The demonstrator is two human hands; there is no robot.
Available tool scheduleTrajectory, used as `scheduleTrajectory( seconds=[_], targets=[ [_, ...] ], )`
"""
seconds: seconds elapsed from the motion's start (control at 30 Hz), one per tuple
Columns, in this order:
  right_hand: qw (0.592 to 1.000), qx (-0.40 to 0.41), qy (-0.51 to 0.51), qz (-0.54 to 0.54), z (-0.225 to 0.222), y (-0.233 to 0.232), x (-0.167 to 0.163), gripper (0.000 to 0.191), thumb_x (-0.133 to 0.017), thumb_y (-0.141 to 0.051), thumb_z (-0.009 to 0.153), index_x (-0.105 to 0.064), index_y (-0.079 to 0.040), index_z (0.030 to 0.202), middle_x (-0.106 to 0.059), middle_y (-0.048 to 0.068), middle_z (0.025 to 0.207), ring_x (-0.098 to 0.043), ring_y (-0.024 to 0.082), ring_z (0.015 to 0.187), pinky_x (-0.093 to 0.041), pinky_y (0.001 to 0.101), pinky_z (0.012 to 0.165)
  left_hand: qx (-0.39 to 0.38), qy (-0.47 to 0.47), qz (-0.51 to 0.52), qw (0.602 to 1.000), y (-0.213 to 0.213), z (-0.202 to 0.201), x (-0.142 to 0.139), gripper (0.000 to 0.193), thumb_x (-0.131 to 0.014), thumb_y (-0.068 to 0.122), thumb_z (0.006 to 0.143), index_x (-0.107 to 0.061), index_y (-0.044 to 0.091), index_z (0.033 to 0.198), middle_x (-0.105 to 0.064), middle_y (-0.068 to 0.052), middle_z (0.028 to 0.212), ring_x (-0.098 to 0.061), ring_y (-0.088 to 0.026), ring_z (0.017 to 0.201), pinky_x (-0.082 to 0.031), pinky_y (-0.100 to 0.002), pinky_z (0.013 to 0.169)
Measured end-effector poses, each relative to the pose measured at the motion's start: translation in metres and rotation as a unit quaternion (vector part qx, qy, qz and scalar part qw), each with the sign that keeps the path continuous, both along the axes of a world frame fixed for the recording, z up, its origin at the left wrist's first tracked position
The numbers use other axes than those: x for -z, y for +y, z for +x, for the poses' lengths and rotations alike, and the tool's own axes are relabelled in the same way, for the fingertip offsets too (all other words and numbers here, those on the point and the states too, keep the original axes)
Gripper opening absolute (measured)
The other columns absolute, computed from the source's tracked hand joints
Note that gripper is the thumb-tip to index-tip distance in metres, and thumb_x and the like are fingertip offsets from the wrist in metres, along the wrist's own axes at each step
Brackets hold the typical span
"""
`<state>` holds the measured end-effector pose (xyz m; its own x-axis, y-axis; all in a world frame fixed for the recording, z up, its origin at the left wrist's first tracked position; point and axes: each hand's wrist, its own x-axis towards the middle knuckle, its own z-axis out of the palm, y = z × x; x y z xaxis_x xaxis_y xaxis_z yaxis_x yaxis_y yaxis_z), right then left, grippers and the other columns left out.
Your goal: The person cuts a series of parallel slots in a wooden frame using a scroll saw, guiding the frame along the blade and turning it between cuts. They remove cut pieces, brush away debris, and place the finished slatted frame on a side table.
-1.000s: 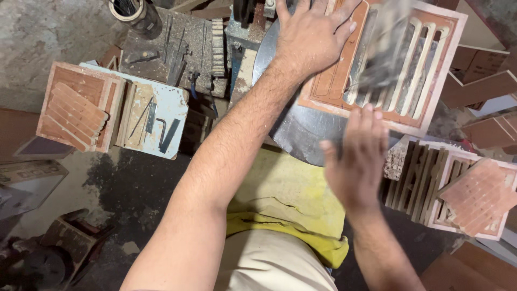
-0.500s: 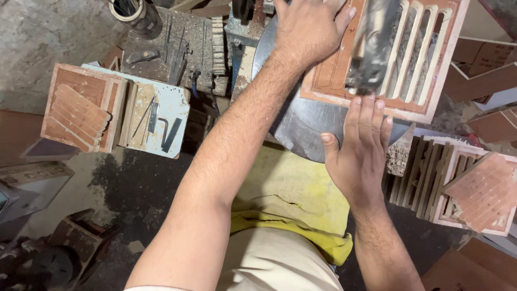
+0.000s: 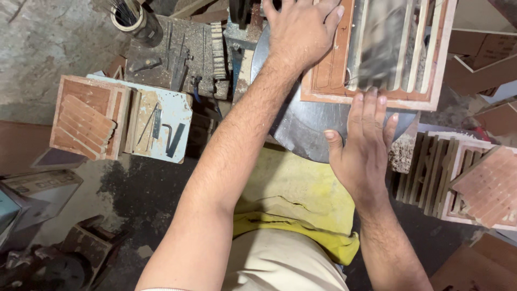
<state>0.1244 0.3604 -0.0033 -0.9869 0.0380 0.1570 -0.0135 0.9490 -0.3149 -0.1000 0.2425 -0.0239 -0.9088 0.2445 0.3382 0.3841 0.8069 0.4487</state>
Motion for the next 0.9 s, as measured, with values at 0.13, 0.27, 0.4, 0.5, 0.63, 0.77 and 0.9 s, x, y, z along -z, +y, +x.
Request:
scheduleTrajectory(
  seconds=[0.13,0.27,0.4,0.5,0.63,0.77,0.9],
  targets=[
    [1.000,-0.001,0.000,-0.002,-0.008,0.003,-0.001,0.078,-0.059,-0.043,0.107,-0.036,0.011,0.158,-0.032,0.036,0.165,-0.023,0.051,0.157,-0.010,0.0670,0.125,-0.020,0.012,-0.026,0.999,-0.002,-0.001,-0.001,0.036,-0.049,0.048,0.100,-0.072,0.033,0.124,-0.068,-0.007,0.125,-0.052,-0.035,0.127,-0.019,-0.079,0.108],
    [1.000,0.007,-0.008,-0.017,-0.011,0.003,-0.002,0.077,-0.064,-0.037,0.103,-0.038,0.010,0.158,-0.033,0.035,0.165,-0.024,0.051,0.158,-0.011,0.0665,0.126,-0.021,0.005,-0.027,0.999,-0.004,-0.003,0.001,0.037,-0.047,0.048,0.102,-0.070,0.033,0.127,-0.066,-0.005,0.127,-0.050,-0.034,0.130,-0.019,-0.080,0.110],
    [1.000,-0.002,0.008,-0.028,-0.015,0.006,-0.003,0.078,-0.067,-0.036,0.103,-0.037,0.010,0.159,-0.030,0.036,0.166,-0.023,0.053,0.157,-0.010,0.0675,0.125,-0.029,0.029,-0.041,0.998,-0.004,-0.003,0.002,0.037,-0.046,0.046,0.103,-0.068,0.032,0.129,-0.065,-0.007,0.128,-0.049,-0.035,0.130,-0.018,-0.081,0.109],
    [0.999,-0.002,0.009,-0.038,-0.019,0.007,-0.002,0.080,-0.067,-0.037,0.102,-0.037,0.010,0.159,-0.029,0.035,0.167,-0.022,0.053,0.157,-0.010,0.0678,0.125,-0.025,0.026,-0.033,0.999,-0.007,-0.002,0.000,0.036,-0.046,0.045,0.103,-0.067,0.032,0.129,-0.065,-0.005,0.129,-0.049,-0.035,0.131,-0.018,-0.082,0.109],
    [0.999,0.003,0.006,-0.042,-0.023,0.009,0.001,0.082,-0.064,-0.039,0.102,-0.034,0.009,0.162,-0.028,0.033,0.169,-0.021,0.053,0.158,-0.010,0.0675,0.126,-0.036,0.007,-0.048,0.998,-0.009,0.001,-0.003,0.036,-0.047,0.045,0.105,-0.065,0.031,0.133,-0.062,-0.006,0.133,-0.047,-0.036,0.134,-0.020,-0.082,0.110],
    [1.000,0.002,0.025,-0.019,-0.031,0.007,0.008,0.089,-0.064,-0.050,0.105,-0.032,0.012,0.160,-0.027,0.036,0.168,-0.021,0.054,0.158,-0.009,0.0665,0.126,-0.045,0.015,-0.044,0.998,-0.011,0.002,-0.003,0.036,-0.048,0.043,0.105,-0.063,0.031,0.135,-0.059,-0.007,0.136,-0.045,-0.038,0.136,-0.020,-0.084,0.109],
    [0.999,0.021,0.033,-0.015,-0.040,0.002,0.016,0.097,-0.064,-0.056,0.104,-0.031,0.017,0.159,-0.026,0.042,0.165,-0.020,0.057,0.156,-0.008,0.0671,0.125,-0.057,0.004,-0.035,0.998,-0.016,0.003,0.001,0.037,-0.049,0.042,0.105,-0.062,0.031,0.138,-0.056,-0.007,0.141,-0.042,-0.040,0.139,-0.018,-0.084,0.111]
  ],
)
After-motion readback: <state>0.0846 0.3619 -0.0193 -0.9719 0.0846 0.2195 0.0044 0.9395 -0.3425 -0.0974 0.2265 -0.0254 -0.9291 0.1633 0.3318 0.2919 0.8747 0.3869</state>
